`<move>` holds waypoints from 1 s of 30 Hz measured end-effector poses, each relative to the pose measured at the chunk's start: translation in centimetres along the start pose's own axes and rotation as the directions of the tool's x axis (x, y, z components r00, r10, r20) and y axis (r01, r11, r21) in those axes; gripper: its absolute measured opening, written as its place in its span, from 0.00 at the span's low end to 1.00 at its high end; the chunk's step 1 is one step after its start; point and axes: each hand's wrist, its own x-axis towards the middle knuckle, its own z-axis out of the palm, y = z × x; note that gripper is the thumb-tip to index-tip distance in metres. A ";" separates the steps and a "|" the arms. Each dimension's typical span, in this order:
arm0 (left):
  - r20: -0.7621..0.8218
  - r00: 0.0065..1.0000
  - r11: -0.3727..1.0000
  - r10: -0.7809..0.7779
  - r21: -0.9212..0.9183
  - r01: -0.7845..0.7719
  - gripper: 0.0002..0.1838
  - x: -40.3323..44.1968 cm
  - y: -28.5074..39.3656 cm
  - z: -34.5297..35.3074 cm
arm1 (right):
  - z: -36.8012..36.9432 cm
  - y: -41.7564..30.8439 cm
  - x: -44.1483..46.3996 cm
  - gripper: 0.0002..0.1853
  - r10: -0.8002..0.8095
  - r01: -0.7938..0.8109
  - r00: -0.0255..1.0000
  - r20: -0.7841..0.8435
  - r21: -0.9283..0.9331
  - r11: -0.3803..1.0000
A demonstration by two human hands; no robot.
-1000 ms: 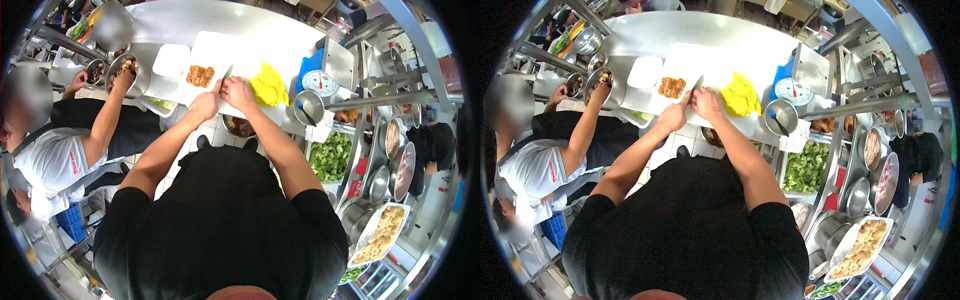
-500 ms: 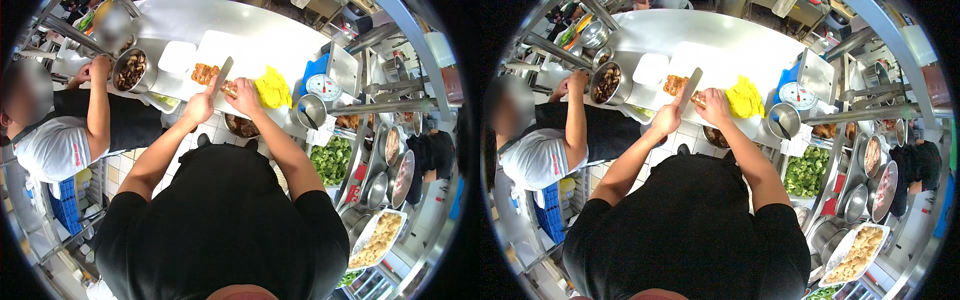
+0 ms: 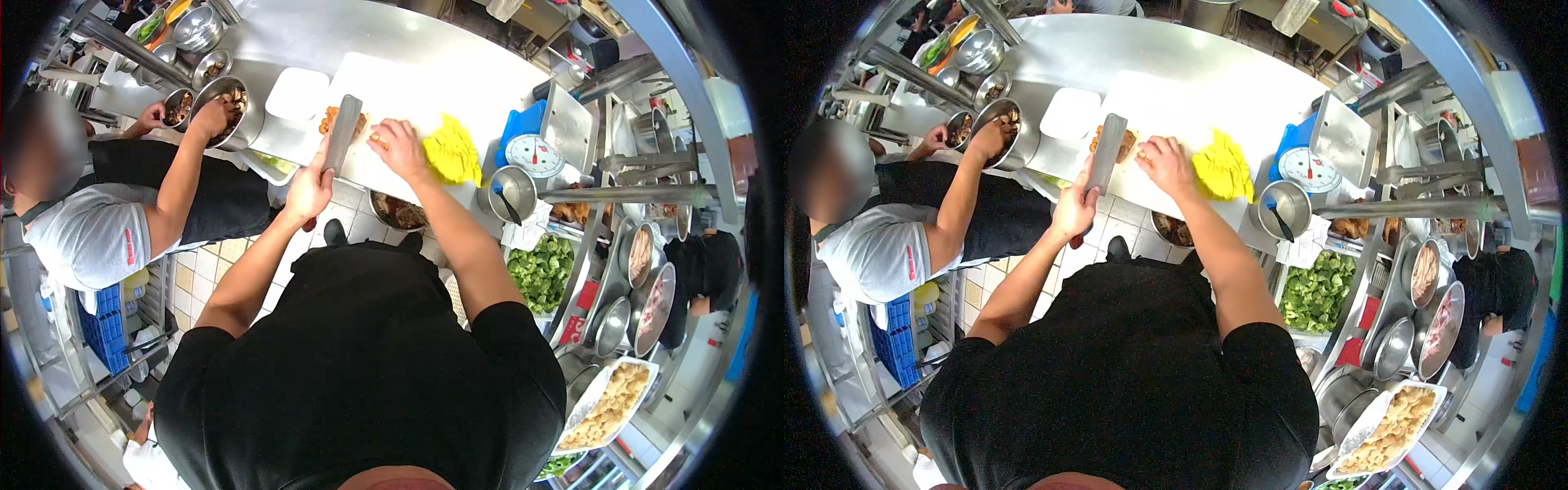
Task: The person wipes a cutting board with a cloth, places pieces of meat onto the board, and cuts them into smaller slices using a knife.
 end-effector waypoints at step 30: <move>-0.182 0.973 0.979 0.144 -0.120 -0.167 0.44 2.8 -0.9 -2.7 | 2.4 -6.2 4.5 0.46 0.742 -0.772 0.635 0.213 0.161 0.614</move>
